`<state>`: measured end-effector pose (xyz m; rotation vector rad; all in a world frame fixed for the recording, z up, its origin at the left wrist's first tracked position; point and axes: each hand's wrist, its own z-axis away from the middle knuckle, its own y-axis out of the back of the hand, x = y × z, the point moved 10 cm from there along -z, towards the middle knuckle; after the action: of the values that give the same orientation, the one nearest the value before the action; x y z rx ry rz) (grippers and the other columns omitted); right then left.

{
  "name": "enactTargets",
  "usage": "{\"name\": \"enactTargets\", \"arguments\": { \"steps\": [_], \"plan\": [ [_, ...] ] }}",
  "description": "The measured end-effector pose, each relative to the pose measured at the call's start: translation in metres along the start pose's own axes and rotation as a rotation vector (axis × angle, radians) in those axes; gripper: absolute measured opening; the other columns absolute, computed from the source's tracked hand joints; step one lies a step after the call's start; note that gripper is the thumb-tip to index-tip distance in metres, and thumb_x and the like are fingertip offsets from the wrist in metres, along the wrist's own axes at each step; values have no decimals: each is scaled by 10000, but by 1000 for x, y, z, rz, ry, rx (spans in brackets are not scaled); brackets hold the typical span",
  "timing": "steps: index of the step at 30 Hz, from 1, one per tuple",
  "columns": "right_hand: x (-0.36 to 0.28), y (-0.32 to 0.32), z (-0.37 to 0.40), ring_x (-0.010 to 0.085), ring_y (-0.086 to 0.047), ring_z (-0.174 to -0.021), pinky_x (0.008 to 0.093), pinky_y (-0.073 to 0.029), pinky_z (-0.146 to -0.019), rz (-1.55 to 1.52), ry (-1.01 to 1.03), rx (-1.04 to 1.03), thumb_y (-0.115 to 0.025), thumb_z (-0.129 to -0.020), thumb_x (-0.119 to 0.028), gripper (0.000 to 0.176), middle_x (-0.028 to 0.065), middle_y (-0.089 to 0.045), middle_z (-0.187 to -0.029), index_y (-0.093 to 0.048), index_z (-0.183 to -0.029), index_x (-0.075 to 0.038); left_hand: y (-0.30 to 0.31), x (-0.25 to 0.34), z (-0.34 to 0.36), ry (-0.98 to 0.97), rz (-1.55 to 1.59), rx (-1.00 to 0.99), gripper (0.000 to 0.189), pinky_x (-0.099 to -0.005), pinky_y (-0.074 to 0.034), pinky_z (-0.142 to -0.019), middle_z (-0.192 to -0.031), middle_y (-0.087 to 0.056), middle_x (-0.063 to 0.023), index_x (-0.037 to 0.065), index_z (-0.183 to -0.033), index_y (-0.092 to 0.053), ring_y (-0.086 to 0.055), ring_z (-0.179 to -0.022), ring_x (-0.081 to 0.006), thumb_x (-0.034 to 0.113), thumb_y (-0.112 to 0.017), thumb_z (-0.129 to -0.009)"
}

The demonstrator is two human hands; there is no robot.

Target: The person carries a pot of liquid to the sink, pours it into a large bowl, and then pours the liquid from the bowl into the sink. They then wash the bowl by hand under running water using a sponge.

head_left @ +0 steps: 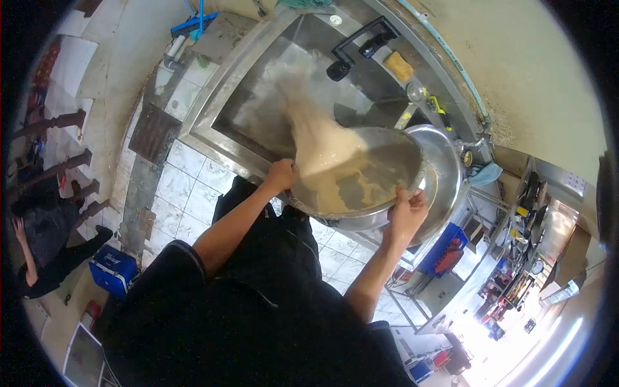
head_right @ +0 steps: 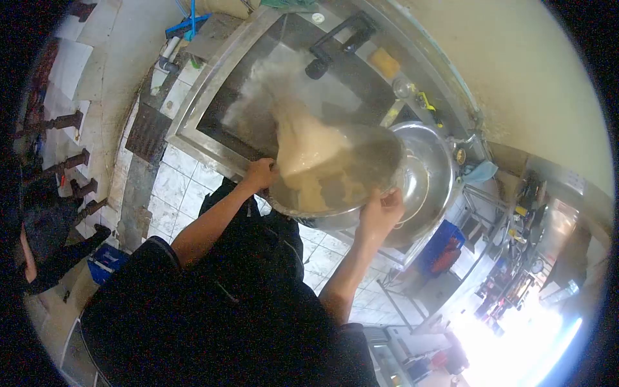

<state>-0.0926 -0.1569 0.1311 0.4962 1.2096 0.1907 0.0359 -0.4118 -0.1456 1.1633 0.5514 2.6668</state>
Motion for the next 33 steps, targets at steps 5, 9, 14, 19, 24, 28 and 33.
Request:
{"name": "enactTargets", "arguments": {
  "steps": [5,9,14,19,24,28,33],
  "plan": [
    [-47,-28,17,114,-498,-465,272,-373,-379,28,95,-63,-675,-844,-38,216,61,-562,-675,-469,-787,-67,-37,-14,-17,-6,71,-135,394,-508,-502,-930,-1100,-670,-279,-9,-1068,-703,-635,-1051,-459,324,-662,-861],
    [-84,-57,18,148,-553,-443,287,-429,-392,60,194,-142,-662,-838,-58,189,71,-563,-617,-485,-773,-49,-35,11,-8,-73,-14,-66,395,-484,-516,-895,-1064,-685,-274,1,-1080,-712,-651,-1027,-451,319,-671,-850],
    [-131,-106,23,100,-545,-510,248,-445,-399,301,439,-153,-661,-845,-68,166,33,-560,-649,-502,-801,-44,-52,28,-11,-132,264,-194,340,-429,-530,-818,-945,-720,-246,19,-1019,-744,-709,-891,-373,306,-694,-843],
    [-163,-164,50,155,-586,-578,350,-472,-550,480,693,-156,-702,-768,-163,199,79,-573,-616,-559,-782,-25,-94,39,-20,-326,603,-323,311,-388,-531,-769,-896,-745,-178,41,-1042,-753,-705,-810,-247,288,-727,-856],
    [-174,-139,50,157,-550,-554,330,-457,-559,545,609,-62,-701,-773,-146,186,64,-554,-598,-559,-752,-28,-53,48,-10,-44,407,-365,354,-355,-528,-749,-955,-724,-100,66,-1152,-706,-674,-853,-181,239,-776,-851],
    [-98,-49,8,87,-532,-560,230,-401,-484,117,150,-63,-679,-865,-55,137,-11,-579,-663,-567,-797,-95,-24,-7,-28,253,945,-314,520,-415,-556,-754,-1099,-675,-104,49,-1249,-583,-661,-938,-234,193,-817,-808],
    [48,-70,-35,59,-493,-502,222,-365,-416,-443,6,-155,-656,-907,-50,107,-18,-604,-754,-561,-914,-98,-24,-29,5,603,1283,-739,536,-564,-562,-872,-1175,-617,-183,42,-1305,-507,-633,-1074,-365,68,-739,-822]
  ]
}}
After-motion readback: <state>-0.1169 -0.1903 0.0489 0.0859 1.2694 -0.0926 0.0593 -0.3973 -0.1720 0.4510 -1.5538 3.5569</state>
